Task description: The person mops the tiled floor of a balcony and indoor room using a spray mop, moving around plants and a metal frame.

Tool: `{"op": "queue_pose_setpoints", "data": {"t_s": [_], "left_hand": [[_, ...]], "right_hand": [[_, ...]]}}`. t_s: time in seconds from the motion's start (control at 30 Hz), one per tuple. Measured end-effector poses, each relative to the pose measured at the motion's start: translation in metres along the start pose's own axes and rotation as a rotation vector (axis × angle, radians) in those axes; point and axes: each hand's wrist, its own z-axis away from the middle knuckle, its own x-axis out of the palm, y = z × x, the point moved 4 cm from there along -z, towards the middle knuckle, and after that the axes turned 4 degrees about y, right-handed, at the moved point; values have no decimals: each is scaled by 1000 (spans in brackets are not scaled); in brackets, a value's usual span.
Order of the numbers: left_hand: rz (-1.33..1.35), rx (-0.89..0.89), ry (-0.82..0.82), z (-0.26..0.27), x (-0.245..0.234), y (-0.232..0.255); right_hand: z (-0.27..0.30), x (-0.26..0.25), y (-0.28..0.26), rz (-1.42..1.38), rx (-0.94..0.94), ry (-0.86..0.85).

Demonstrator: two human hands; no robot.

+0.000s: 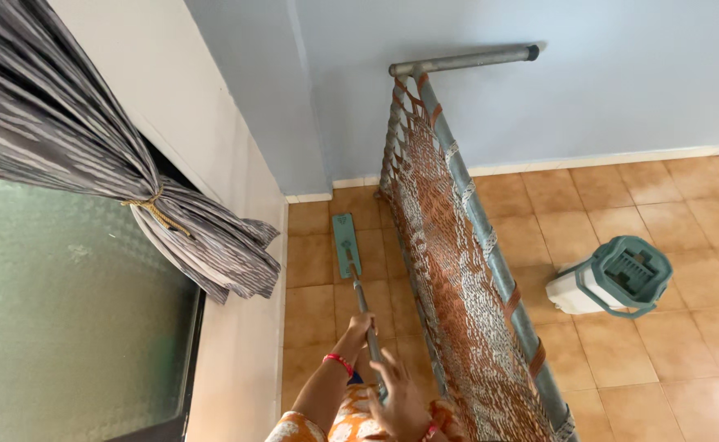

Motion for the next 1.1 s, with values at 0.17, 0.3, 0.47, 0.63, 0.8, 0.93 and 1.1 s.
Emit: {"op": "queue_pose_setpoints", "data": {"t_s": [0.17, 0.3, 0.47, 0.63, 0.8, 0.93, 1.1], "left_hand": [[233, -27, 34, -7, 13, -7], [632, -112, -161, 9, -5, -34], [938, -178, -234, 18, -25, -39], [875, -104, -176, 30, -14, -6], [872, -25, -109, 37, 12, 33], [617, 21, -83, 24, 23, 56], [-247, 215, 144, 2, 28, 100]], "right_hand": [[24, 9, 42, -282, 1027, -866], [73, 28, 48, -513, 481, -643], [92, 36, 49, -487, 454, -750], [63, 53, 58, -639, 572, -831], [22, 80, 106, -505, 287, -916], [9, 93, 126, -503, 325, -892], [28, 131, 136, -869, 723, -527]]}}
